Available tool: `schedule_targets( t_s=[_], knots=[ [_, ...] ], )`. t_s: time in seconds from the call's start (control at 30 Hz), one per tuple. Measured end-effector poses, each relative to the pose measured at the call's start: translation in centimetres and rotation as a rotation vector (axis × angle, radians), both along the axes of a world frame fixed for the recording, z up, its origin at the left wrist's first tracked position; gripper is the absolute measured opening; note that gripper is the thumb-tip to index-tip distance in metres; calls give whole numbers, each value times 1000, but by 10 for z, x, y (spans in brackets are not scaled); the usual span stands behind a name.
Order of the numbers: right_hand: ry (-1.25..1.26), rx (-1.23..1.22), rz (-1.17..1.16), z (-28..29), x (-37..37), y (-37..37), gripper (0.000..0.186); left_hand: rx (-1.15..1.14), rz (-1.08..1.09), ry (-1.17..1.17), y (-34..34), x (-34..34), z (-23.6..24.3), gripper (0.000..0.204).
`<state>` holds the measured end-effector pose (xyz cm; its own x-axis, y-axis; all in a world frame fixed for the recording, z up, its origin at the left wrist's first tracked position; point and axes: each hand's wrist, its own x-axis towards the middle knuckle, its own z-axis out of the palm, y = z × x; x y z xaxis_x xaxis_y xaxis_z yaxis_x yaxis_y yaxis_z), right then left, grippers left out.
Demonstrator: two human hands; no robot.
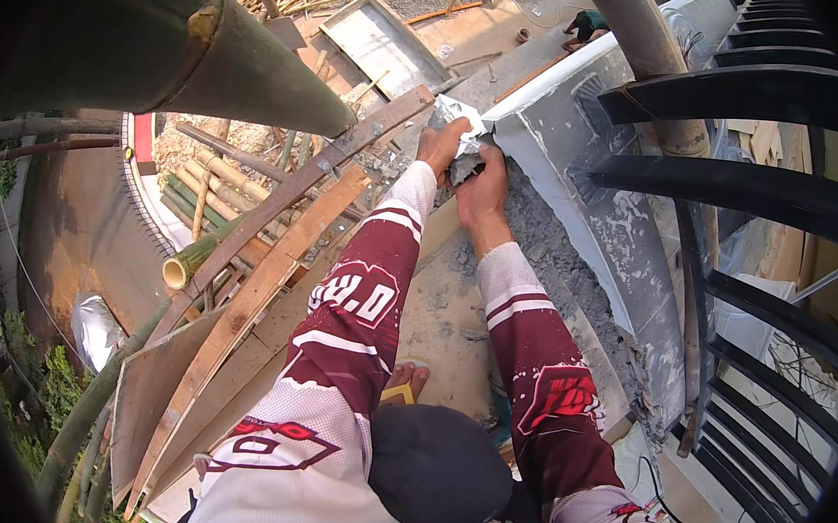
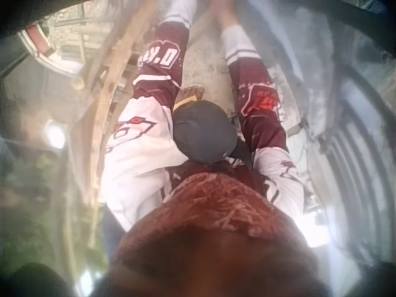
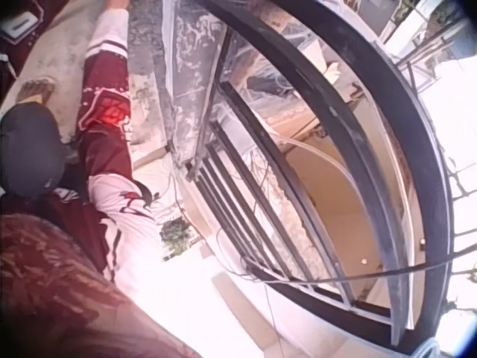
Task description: The person uses a corded Makita rotary hammer drill to break and remove sections of a concrete wall or ledge. They repeatedly drill into the concrete, pause to clear debris by hand, and continue drilling along the same area.
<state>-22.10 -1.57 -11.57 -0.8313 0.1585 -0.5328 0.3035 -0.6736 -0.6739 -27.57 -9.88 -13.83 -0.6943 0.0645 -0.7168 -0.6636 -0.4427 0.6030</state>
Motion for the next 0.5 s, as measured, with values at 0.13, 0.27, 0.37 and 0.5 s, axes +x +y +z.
schedule_targets(
  t_s=[0.13, 0.27, 0.37, 0.5],
  knots=[
    [-34, -33, -32, 6, 6, -9, 40, -32, 89, 25, 2, 8, -23, 53],
    [-85, 16, -31, 0, 5, -1, 42, -9, 86, -3, 9, 7, -25, 53],
    [-104, 25, -14, 6, 9, -4, 43, -28, 64, 47, 8, 11, -27, 53],
    [-133, -17, 7, 17, 4, -15, 47, -12, 35, 1, -5, 9, -34, 52]
  ],
)
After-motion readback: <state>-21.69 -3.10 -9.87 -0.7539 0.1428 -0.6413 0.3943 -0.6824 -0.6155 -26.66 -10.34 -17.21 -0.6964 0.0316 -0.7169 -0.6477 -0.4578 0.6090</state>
